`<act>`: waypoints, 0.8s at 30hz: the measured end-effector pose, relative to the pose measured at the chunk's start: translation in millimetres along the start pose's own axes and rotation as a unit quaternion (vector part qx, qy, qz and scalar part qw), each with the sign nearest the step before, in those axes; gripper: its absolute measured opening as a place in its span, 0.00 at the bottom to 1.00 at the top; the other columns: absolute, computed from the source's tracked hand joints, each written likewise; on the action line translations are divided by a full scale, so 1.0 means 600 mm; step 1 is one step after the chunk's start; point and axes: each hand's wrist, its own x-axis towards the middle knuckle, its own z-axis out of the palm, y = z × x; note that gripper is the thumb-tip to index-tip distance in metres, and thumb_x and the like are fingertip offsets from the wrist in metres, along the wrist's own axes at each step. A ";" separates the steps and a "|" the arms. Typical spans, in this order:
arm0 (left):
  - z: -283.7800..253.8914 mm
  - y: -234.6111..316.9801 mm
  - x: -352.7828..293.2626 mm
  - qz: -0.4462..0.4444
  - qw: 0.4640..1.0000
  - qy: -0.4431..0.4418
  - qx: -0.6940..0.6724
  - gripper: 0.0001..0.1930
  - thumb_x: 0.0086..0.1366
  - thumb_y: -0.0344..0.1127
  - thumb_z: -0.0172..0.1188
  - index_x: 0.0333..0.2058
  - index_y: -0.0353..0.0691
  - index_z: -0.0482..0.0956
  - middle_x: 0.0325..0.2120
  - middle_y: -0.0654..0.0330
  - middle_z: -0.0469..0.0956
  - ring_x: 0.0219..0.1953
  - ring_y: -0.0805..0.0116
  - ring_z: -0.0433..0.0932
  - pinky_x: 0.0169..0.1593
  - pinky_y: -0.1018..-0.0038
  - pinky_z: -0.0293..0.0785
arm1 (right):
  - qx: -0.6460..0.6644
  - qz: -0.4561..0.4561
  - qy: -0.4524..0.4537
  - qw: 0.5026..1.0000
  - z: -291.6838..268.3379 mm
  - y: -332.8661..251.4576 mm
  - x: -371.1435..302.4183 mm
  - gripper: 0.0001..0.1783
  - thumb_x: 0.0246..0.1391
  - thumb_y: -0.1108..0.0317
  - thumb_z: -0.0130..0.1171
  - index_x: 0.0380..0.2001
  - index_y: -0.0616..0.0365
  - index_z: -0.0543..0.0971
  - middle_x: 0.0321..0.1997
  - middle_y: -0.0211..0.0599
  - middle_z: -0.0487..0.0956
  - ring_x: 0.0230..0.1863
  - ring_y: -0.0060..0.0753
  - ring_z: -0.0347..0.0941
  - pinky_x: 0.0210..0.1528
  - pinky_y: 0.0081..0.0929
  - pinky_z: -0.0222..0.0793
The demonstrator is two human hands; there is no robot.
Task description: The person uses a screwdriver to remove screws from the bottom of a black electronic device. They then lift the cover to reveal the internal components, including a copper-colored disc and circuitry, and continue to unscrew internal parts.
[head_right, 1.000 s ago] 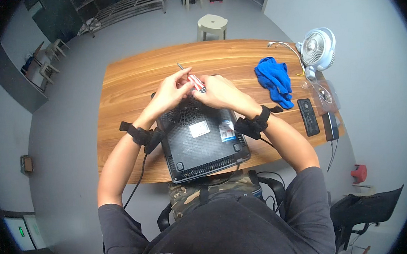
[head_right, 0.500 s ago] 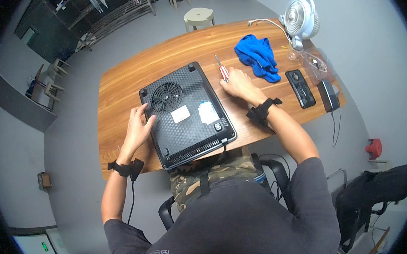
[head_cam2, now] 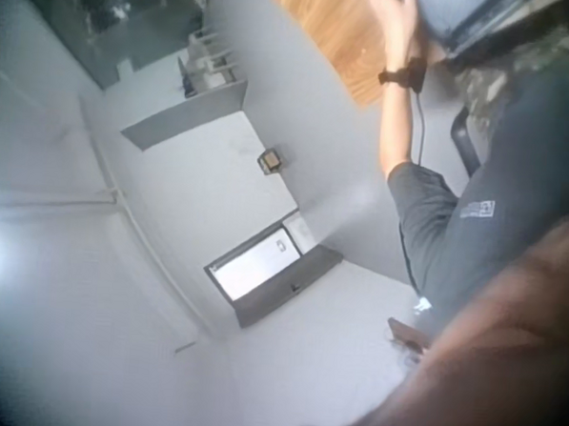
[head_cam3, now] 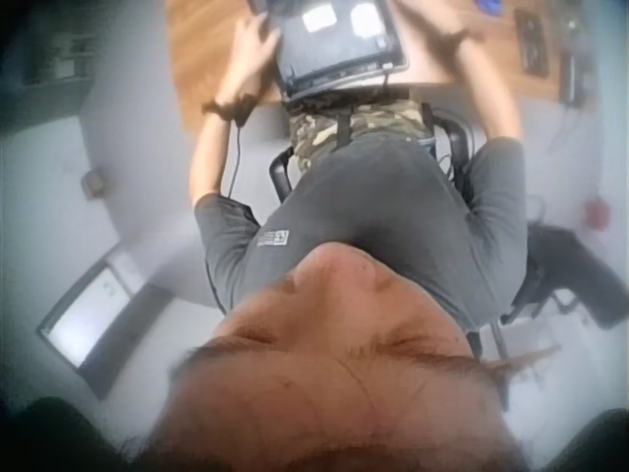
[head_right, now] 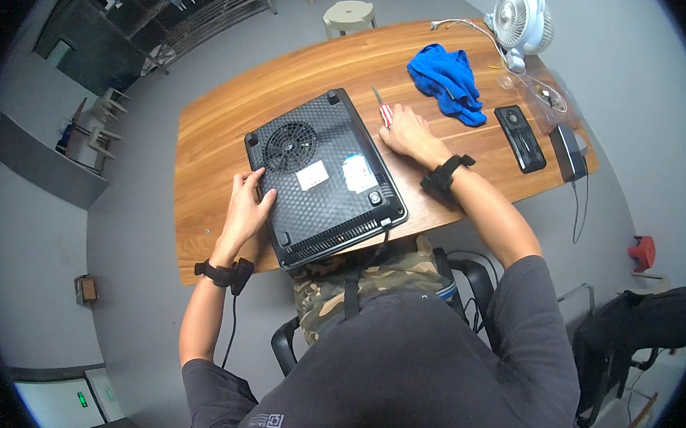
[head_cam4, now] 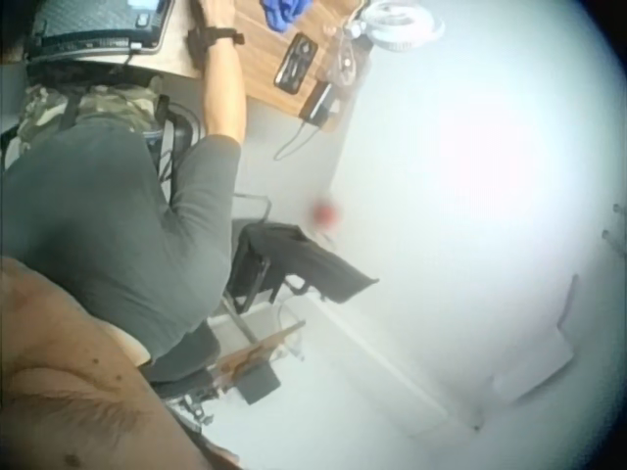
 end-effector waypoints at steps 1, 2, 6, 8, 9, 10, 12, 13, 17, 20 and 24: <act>-0.005 0.009 0.004 -0.010 1.000 -0.008 -0.007 0.28 0.65 0.40 0.66 0.60 0.32 0.73 0.55 0.45 0.70 0.52 0.50 0.76 0.57 0.61 0.75 | -0.006 0.000 0.003 1.000 0.002 0.001 0.001 0.30 0.56 0.53 0.60 0.50 0.70 0.72 0.51 0.70 0.77 0.53 0.73 0.76 0.57 0.61 0.72; -0.010 0.015 0.009 -0.019 1.000 -0.017 -0.015 0.28 0.64 0.40 0.66 0.59 0.31 0.73 0.54 0.44 0.70 0.52 0.50 0.77 0.56 0.61 0.75 | -0.004 0.001 0.002 1.000 0.003 0.004 0.001 0.30 0.56 0.53 0.60 0.50 0.70 0.72 0.51 0.69 0.77 0.52 0.73 0.76 0.56 0.61 0.72; -0.019 -0.017 0.047 -0.045 0.999 0.024 -0.015 0.25 0.64 0.40 0.67 0.55 0.31 0.76 0.46 0.46 0.76 0.39 0.56 0.82 0.50 0.62 0.78 | -0.017 -0.002 -0.007 1.000 -0.009 -0.005 0.000 0.30 0.56 0.50 0.61 0.48 0.69 0.72 0.49 0.69 0.78 0.51 0.71 0.77 0.54 0.59 0.74; -0.026 -0.038 0.073 -0.054 0.996 0.065 0.007 0.25 0.65 0.43 0.67 0.54 0.32 0.76 0.43 0.45 0.78 0.39 0.54 0.82 0.49 0.61 0.78 | -0.032 -0.001 -0.022 0.999 -0.022 -0.014 -0.005 0.31 0.56 0.48 0.62 0.47 0.69 0.72 0.49 0.69 0.78 0.51 0.69 0.78 0.53 0.59 0.74; -0.031 -0.058 0.080 -0.068 0.995 0.069 0.034 0.26 0.65 0.46 0.66 0.55 0.32 0.76 0.46 0.43 0.78 0.41 0.50 0.82 0.51 0.59 0.77 | -0.057 -0.006 -0.036 0.998 -0.018 -0.022 0.001 0.35 0.56 0.43 0.63 0.48 0.68 0.74 0.50 0.67 0.78 0.51 0.66 0.78 0.52 0.56 0.76; -0.033 -0.065 0.101 -0.072 0.993 0.069 0.061 0.28 0.66 0.49 0.65 0.55 0.32 0.76 0.48 0.40 0.78 0.44 0.46 0.82 0.53 0.57 0.77 | -0.071 -0.012 -0.021 0.997 -0.023 -0.021 0.000 0.36 0.56 0.41 0.63 0.48 0.68 0.74 0.50 0.65 0.78 0.51 0.65 0.78 0.52 0.55 0.76; -0.036 -0.066 0.143 -0.082 0.991 0.058 0.084 0.30 0.68 0.54 0.61 0.55 0.33 0.76 0.51 0.38 0.78 0.49 0.41 0.81 0.55 0.54 0.75 | -0.096 -0.020 0.008 0.995 -0.033 -0.016 0.003 0.38 0.56 0.38 0.62 0.49 0.68 0.75 0.50 0.63 0.79 0.50 0.63 0.79 0.52 0.54 0.76; -0.040 -0.062 0.158 -0.086 0.990 0.052 0.095 0.31 0.68 0.57 0.59 0.56 0.33 0.76 0.52 0.36 0.78 0.51 0.39 0.80 0.57 0.53 0.75 | -0.116 -0.045 0.039 0.991 -0.032 -0.014 0.015 0.42 0.55 0.35 0.62 0.51 0.68 0.75 0.50 0.60 0.79 0.51 0.60 0.78 0.52 0.52 0.77; -0.040 -0.043 0.199 -0.163 0.975 -0.038 0.144 0.36 0.70 0.64 0.50 0.56 0.33 0.76 0.49 0.35 0.80 0.57 0.37 0.77 0.59 0.52 0.73 | -0.032 -0.108 0.103 0.988 -0.025 -0.053 0.044 0.36 0.60 0.41 0.60 0.43 0.72 0.80 0.45 0.64 0.80 0.47 0.64 0.79 0.49 0.52 0.77; -0.012 -0.057 0.217 -0.158 0.974 -0.053 0.151 0.37 0.71 0.64 0.49 0.57 0.32 0.74 0.49 0.34 0.80 0.56 0.37 0.78 0.59 0.51 0.73 | 0.084 -0.088 -0.073 0.990 -0.031 -0.074 0.070 0.40 0.67 0.39 0.49 0.32 0.75 0.83 0.37 0.72 0.81 0.43 0.70 0.80 0.51 0.54 0.75; -0.006 -0.063 0.211 -0.152 0.975 -0.044 0.159 0.36 0.72 0.62 0.48 0.58 0.29 0.71 0.47 0.32 0.80 0.54 0.35 0.78 0.58 0.50 0.73 | 0.064 -0.081 -0.129 0.986 -0.027 -0.107 0.055 0.45 0.68 0.35 0.43 0.35 0.77 0.83 0.39 0.72 0.81 0.46 0.69 0.80 0.53 0.53 0.75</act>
